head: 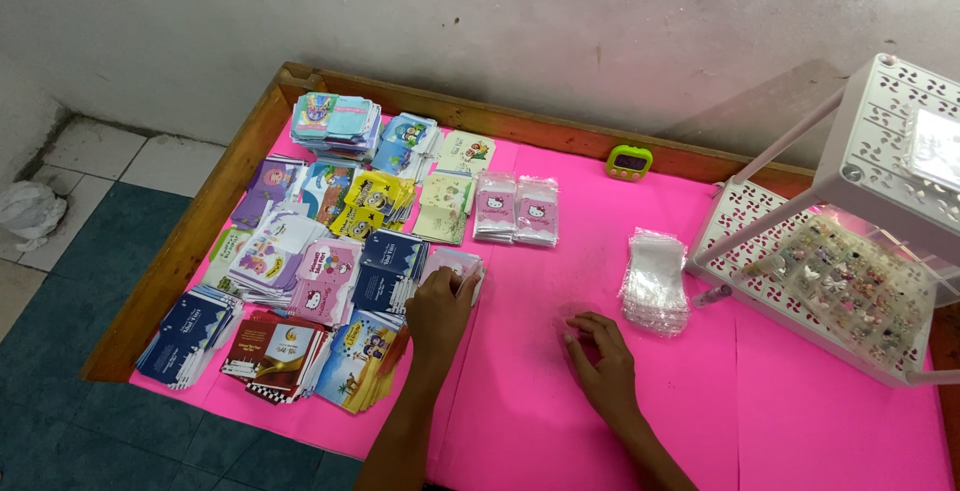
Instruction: Packing individual decorative cards into small plastic sleeves one by one.
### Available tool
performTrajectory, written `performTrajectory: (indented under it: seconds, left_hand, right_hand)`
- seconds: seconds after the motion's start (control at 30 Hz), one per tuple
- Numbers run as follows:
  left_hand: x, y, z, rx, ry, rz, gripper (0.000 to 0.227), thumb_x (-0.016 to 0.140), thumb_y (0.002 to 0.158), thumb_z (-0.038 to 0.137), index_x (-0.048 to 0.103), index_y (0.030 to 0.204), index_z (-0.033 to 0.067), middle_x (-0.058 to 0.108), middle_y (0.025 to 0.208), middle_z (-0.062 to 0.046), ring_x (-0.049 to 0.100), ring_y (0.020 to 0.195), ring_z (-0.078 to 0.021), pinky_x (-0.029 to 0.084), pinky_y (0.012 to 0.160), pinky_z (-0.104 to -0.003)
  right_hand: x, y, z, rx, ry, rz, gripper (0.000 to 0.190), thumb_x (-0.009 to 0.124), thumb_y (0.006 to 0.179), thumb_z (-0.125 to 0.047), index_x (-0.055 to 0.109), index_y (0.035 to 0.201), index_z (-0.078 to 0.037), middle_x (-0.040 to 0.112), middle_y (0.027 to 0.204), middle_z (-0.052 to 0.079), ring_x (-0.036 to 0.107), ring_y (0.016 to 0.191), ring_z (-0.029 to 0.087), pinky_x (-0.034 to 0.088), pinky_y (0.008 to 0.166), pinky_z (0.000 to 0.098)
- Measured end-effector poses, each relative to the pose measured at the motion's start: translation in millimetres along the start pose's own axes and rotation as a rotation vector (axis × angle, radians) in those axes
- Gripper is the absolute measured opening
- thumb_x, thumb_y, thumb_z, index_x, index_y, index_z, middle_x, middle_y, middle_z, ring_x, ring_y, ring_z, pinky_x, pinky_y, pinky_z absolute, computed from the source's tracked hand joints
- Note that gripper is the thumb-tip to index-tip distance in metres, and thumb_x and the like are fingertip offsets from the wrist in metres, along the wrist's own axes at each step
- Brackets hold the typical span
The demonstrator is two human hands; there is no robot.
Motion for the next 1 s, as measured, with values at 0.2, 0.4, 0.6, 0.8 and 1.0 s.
performTrajectory:
  seconds: [0.2, 0.4, 0.6, 0.8, 1.0]
  left_hand:
    - [-27, 1, 15, -0.197, -0.159, -0.099, 0.041, 0.068, 0.094, 0.055, 0.067, 0.085, 0.0149, 0.075, 0.083, -0.001, 0.071, 0.074, -0.0235, 0.052, 0.064, -0.043]
    - [-24, 2, 12, -0.108, -0.183, -0.054, 0.026, 0.065, 0.1, 0.039, 0.068, 0.091, 0.0139, 0.073, 0.088, -0.005, 0.069, 0.077, -0.0256, 0.05, 0.059, -0.042]
    - [-81, -8, 62, 0.385, -0.282, 0.449, 0.023, 0.064, 0.103, 0.026, 0.071, 0.097, 0.0055, 0.074, 0.083, -0.005, 0.071, 0.07, -0.0197, 0.052, 0.056, -0.031]
    - [5, -24, 76, 0.536, -0.461, -0.058, 0.014, 0.057, 0.102, 0.016, 0.068, 0.107, 0.0088, 0.077, 0.1, -0.009, 0.074, 0.083, -0.0257, 0.056, 0.07, -0.038]
    - [42, -50, 135, 0.924, -0.113, -0.218, 0.018, 0.07, 0.099, 0.03, 0.073, 0.109, 0.0151, 0.074, 0.089, -0.008, 0.075, 0.087, -0.0262, 0.063, 0.074, -0.04]
  right_hand:
    - [1, -1, 2, -0.011, 0.019, 0.011, 0.029, 0.069, 0.093, -0.026, 0.075, 0.118, -0.012, 0.067, 0.125, 0.005, 0.068, 0.113, 0.018, 0.059, 0.098, 0.0307]
    - [1, -1, 3, -0.007, 0.018, 0.003, 0.03, 0.069, 0.093, -0.026, 0.075, 0.12, -0.012, 0.067, 0.126, 0.005, 0.068, 0.112, 0.017, 0.059, 0.096, 0.0303]
    - [-6, -2, -5, -0.075, 0.072, 0.059, 0.024, 0.068, 0.095, -0.022, 0.075, 0.115, -0.012, 0.07, 0.12, 0.006, 0.068, 0.113, 0.019, 0.059, 0.094, 0.0298]
    - [-54, -2, 10, -0.045, 0.255, 0.564, 0.012, 0.066, 0.099, -0.008, 0.065, 0.112, -0.008, 0.067, 0.105, 0.004, 0.064, 0.094, 0.016, 0.054, 0.082, 0.0271]
    - [-122, 12, 35, 0.133, 0.104, 0.864, 0.06, 0.079, 0.098, -0.029, 0.039, 0.137, -0.008, 0.039, 0.132, 0.01, 0.037, 0.118, 0.024, 0.038, 0.099, 0.0364]
Point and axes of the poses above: each hand's wrist, its own y-axis towards the middle knuckle, its own x-axis out of the palm, z = x × y, the point moved 6 cm from there along y, towards the middle knuckle
